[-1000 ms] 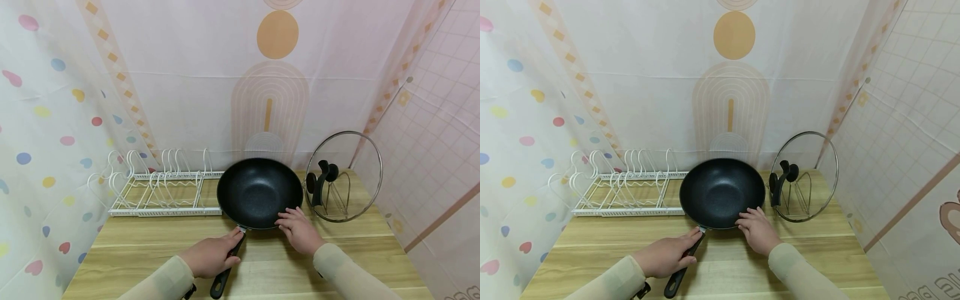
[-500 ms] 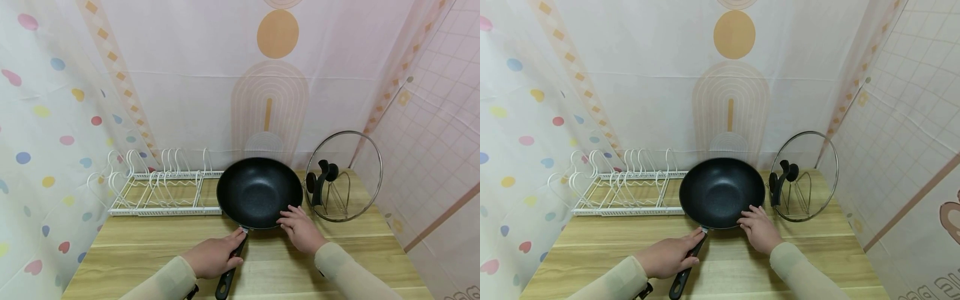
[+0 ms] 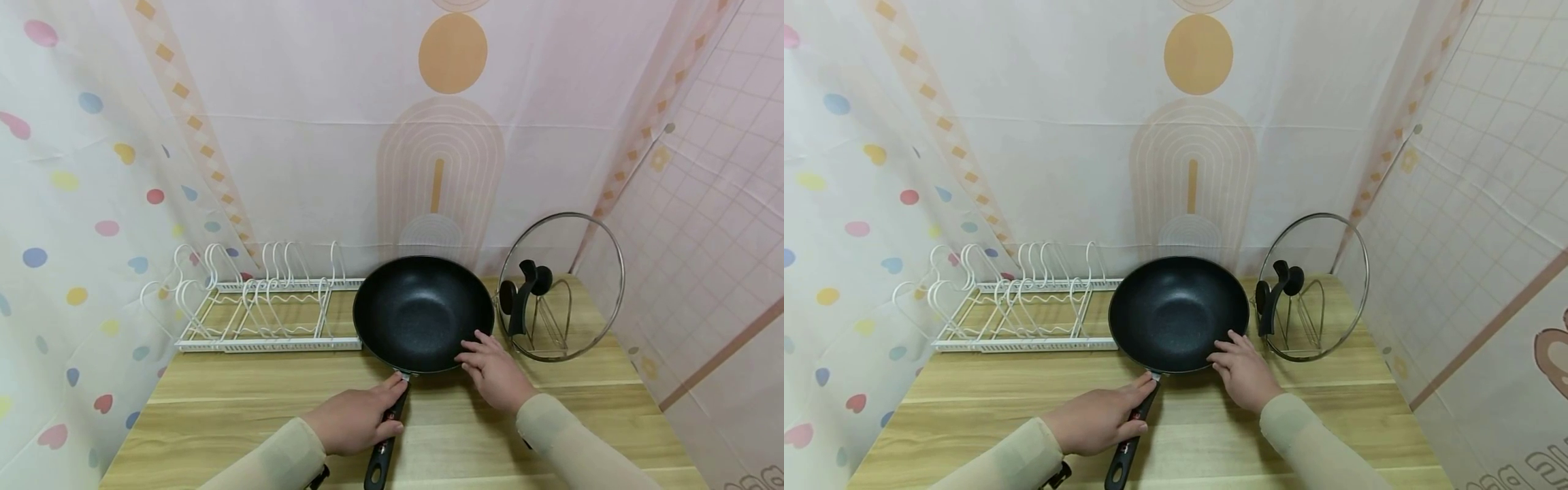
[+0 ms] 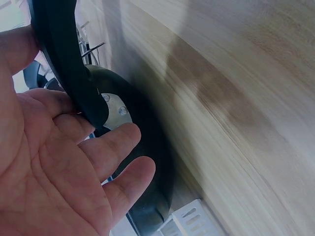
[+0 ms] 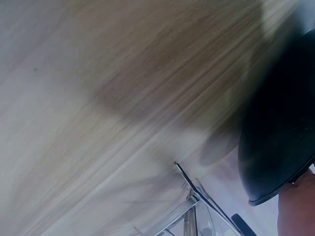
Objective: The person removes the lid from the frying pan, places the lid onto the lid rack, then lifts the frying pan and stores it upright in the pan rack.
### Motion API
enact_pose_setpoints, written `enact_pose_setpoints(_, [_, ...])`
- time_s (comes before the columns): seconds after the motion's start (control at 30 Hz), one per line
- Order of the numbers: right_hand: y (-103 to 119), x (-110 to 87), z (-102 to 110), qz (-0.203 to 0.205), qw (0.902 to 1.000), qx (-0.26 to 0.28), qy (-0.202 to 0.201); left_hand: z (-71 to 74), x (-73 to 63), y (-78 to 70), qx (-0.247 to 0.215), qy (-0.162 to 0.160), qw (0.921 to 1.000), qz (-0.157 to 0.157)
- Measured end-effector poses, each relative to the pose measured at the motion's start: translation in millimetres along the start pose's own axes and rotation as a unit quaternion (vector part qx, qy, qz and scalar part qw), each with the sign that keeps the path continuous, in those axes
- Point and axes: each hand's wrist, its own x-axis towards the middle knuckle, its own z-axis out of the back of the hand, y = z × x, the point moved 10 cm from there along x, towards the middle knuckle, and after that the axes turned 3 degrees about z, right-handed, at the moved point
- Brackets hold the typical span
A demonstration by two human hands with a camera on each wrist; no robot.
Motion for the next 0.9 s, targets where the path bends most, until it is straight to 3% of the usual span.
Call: enact_pose_setpoints(0.9, [-9.0,0.2,7.6,-0.005,1.0,-0.001,-0.004,-3.5,9.4,-10.9,-0.005,0.011,0.9999,0.001])
